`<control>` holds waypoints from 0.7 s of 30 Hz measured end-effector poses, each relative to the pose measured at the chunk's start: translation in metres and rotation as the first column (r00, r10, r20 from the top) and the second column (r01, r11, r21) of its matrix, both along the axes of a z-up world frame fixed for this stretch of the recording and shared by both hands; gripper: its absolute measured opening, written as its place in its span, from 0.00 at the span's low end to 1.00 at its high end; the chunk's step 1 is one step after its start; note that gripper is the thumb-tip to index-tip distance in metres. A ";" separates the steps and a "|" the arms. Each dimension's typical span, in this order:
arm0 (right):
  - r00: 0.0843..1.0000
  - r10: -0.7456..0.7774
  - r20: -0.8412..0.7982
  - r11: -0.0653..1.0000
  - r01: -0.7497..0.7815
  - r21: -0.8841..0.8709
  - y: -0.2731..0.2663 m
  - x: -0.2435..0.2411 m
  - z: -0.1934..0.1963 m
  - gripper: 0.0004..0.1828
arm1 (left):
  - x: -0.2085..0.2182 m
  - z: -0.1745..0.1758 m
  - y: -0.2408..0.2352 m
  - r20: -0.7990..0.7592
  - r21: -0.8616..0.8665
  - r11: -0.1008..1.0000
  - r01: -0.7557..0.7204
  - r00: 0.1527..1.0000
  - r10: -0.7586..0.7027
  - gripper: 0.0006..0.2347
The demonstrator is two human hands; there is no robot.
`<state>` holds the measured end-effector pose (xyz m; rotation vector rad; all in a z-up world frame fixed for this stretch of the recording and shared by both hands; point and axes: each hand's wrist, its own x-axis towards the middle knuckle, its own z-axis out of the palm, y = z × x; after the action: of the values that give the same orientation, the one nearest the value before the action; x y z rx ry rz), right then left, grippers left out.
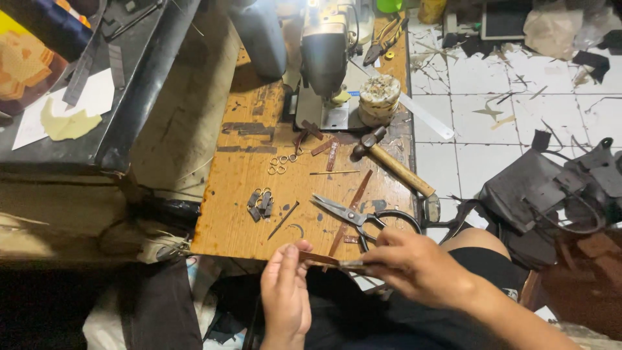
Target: Trimming excess material from a leather bag and inspecting the zipper and seams
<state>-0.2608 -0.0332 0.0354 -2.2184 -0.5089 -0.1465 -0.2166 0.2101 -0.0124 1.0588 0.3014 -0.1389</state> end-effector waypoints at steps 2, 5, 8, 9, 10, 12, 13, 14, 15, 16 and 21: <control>0.998 -0.040 -0.056 0.999 0.039 -0.024 -0.025 0.020 0.005 0.12 | 0.008 -0.001 0.008 -0.004 -0.007 0.998 -0.065 0.998 0.065 0.08; 0.893 -0.439 -0.098 0.894 0.425 -0.140 -0.069 0.068 0.012 0.19 | 0.013 -0.003 0.017 0.005 -0.017 0.993 -0.118 0.993 0.118 0.08; 0.767 -0.621 0.158 0.745 0.641 -0.185 -0.100 0.125 0.013 0.17 | 0.015 -0.007 0.016 -0.012 -0.007 0.989 -0.145 0.989 0.145 0.09; 0.729 -0.677 0.102 0.719 0.685 -0.119 -0.102 0.141 0.017 0.18 | 0.014 -0.006 0.015 -0.027 -0.008 0.989 -0.146 0.989 0.146 0.09; 0.689 -0.724 0.041 0.687 0.725 -0.053 -0.104 0.158 0.022 0.20 | 0.014 -0.006 0.014 -0.040 -0.009 0.989 -0.149 0.988 0.148 0.09; 0.708 -0.703 0.067 0.702 0.706 -0.095 -0.110 0.181 0.015 0.19 | 0.017 -0.009 0.012 -0.057 -0.003 0.986 -0.166 0.985 0.165 0.09; 0.724 -0.685 0.084 0.711 0.689 -0.138 -0.113 0.193 0.011 0.19 | 0.018 -0.011 0.012 -0.081 0.009 0.984 -0.176 0.981 0.177 0.09; 0.730 -0.678 0.084 0.717 0.682 -0.140 -0.112 0.197 0.011 0.19 | 0.018 -0.012 0.013 -0.083 0.007 0.983 -0.185 0.979 0.185 0.09; 0.732 -0.679 0.056 0.709 0.673 -0.212 -0.111 0.201 0.011 0.20 | 0.019 -0.012 0.014 -0.072 -0.001 0.983 -0.185 0.980 0.185 0.08; 0.732 -0.681 0.025 0.697 0.658 -0.285 -0.111 0.203 0.010 0.23 | 0.018 -0.013 0.014 -0.066 -0.008 0.983 -0.185 0.981 0.184 0.08; 0.728 -0.564 0.390 0.670 0.679 -0.299 -0.119 0.191 0.003 0.23 | 0.025 -0.007 0.012 -0.051 -0.032 0.980 -0.195 0.980 0.194 0.06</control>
<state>-0.0699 -0.1523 0.0388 -2.7501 0.1510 -0.7814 -0.1913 0.2220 -0.0199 0.9845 0.4418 0.0064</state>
